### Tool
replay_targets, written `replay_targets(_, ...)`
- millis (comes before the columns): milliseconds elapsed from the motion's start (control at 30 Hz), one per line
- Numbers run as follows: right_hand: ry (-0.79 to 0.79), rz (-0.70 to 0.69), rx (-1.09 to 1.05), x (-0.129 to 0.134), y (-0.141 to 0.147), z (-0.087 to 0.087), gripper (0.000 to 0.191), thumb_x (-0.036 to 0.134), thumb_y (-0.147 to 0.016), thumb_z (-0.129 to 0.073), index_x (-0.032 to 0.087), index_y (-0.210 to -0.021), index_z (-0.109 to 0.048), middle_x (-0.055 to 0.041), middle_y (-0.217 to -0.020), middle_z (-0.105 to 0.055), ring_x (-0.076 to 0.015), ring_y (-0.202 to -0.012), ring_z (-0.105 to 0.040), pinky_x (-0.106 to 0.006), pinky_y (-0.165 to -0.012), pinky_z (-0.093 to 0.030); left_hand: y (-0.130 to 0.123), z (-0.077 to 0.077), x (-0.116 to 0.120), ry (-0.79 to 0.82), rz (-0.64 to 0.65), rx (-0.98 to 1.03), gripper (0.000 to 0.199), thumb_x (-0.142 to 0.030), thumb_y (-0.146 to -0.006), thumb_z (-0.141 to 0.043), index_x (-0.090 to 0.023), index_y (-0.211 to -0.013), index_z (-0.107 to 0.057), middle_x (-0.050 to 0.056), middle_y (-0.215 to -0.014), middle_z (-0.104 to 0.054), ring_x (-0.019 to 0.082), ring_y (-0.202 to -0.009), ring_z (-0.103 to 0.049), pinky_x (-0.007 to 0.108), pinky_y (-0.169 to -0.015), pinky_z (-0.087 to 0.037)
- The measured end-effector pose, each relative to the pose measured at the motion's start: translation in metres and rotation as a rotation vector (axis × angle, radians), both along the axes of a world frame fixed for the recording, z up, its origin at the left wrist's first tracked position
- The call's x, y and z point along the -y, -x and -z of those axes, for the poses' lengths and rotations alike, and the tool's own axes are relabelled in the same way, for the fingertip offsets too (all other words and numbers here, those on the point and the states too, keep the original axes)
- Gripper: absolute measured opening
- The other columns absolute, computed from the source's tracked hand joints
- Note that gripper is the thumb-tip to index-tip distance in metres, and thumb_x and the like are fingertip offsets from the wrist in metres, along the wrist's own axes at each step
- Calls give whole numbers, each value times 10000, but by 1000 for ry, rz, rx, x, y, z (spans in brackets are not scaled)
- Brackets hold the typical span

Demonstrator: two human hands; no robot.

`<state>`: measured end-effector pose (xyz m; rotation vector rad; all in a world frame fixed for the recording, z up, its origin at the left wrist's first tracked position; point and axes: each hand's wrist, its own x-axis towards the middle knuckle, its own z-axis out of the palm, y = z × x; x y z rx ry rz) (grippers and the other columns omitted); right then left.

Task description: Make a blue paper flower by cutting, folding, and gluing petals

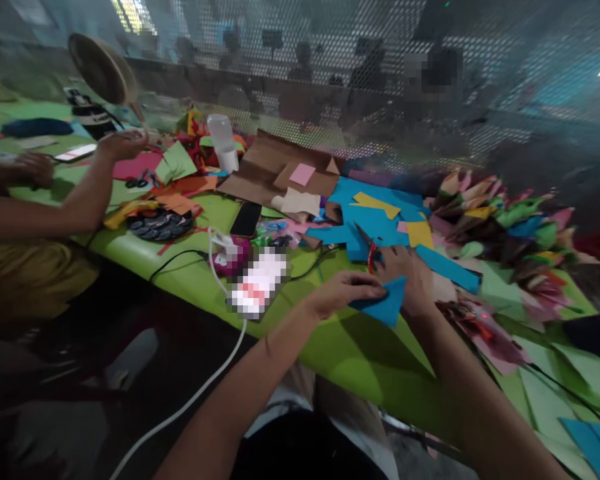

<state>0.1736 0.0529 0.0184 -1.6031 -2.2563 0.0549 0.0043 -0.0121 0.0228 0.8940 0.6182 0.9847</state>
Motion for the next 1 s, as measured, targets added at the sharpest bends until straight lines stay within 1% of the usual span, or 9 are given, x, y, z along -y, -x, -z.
replay_targets(100,12,-162,-141,17,21,-9,210,301,-891,-538,220,-991,-704,-143,-1052,-733,-313,-1003,-652,-476,-909,-492,1,-4,5,-87,405,-44,123,-211,-598,-856,-164,-677,-774,21,-769,-730,214,-826,-681,298,-838,-552)
replay_targets(233,386,-599,-418,41,66,-22,246,387,-915,-568,251,-1055,-716,-88,-1160,-747,-270,-1073,-677,-424,-925,-529,-10,4,9,-337,893,-53,88,-84,-604,-822,-131,-672,-791,10,-752,-751,237,-771,-722,289,-753,-574)
replay_targets(333,527,-808,-378,51,96,-31,211,333,-928,-559,264,-1030,-731,-63,-1249,-729,-252,-1135,-643,-421,-974,-503,-24,19,11,-539,863,18,67,-174,-623,-841,-139,-650,-791,-5,-724,-747,246,-718,-729,300,-703,-579)
replay_targets(433,594,-929,-287,52,114,-35,242,291,-950,-514,271,-1045,-736,-46,-1291,-715,-245,-1105,-620,-441,-994,-472,-35,27,10,-646,940,3,237,-347,-560,-911,-159,-658,-804,-14,-701,-743,243,-716,-730,285,-682,-580)
replay_targets(533,660,-990,-227,49,123,-36,264,310,-973,-490,272,-1069,-733,-40,-1306,-704,-240,-1081,-610,-431,-991,-459,-40,21,6,-550,1209,-59,252,-352,-503,-949,-182,-621,-805,-34,-684,-741,218,-737,-735,247,-720,-584)
replay_targets(600,697,-1004,-207,48,126,-34,272,328,-985,-480,271,-1081,-729,-39,-1273,-714,-236,-1080,-609,-417,-993,-454,-41,15,5,-419,1294,-106,206,-308,-521,-945,-185,-591,-796,-39,-660,-725,196,-742,-714,226,-749,-571)
replay_targets(800,752,-960,-277,47,127,-34,258,364,-983,-497,280,-1058,-730,-37,-1235,-722,-239,-1120,-628,-425,-1018,-458,-34,11,3,-649,1173,-2,250,-362,-542,-924,-162,-636,-807,-19,-670,-729,232,-733,-714,273,-728,-571)
replay_targets(900,743,-812,-431,46,110,-40,259,436,-958,-550,265,-1036,-730,-61,-1265,-712,-268,-1181,-628,-449,-1027,-466,-20,3,5,-481,1117,-64,193,-267,-521,-922,-169,-625,-792,-24,-684,-717,220,-754,-687,279,-757,-550)
replay_targets(1000,623,-542,-655,46,78,-47,307,515,-904,-622,252,-1027,-720,-79,-1221,-725,-270,-1127,-649,-413,-953,-508,-5,-7,10,-287,835,-123,159,-232,-555,-889,-183,-664,-784,-9,-763,-733,226,-800,-677,296,-780,-542)
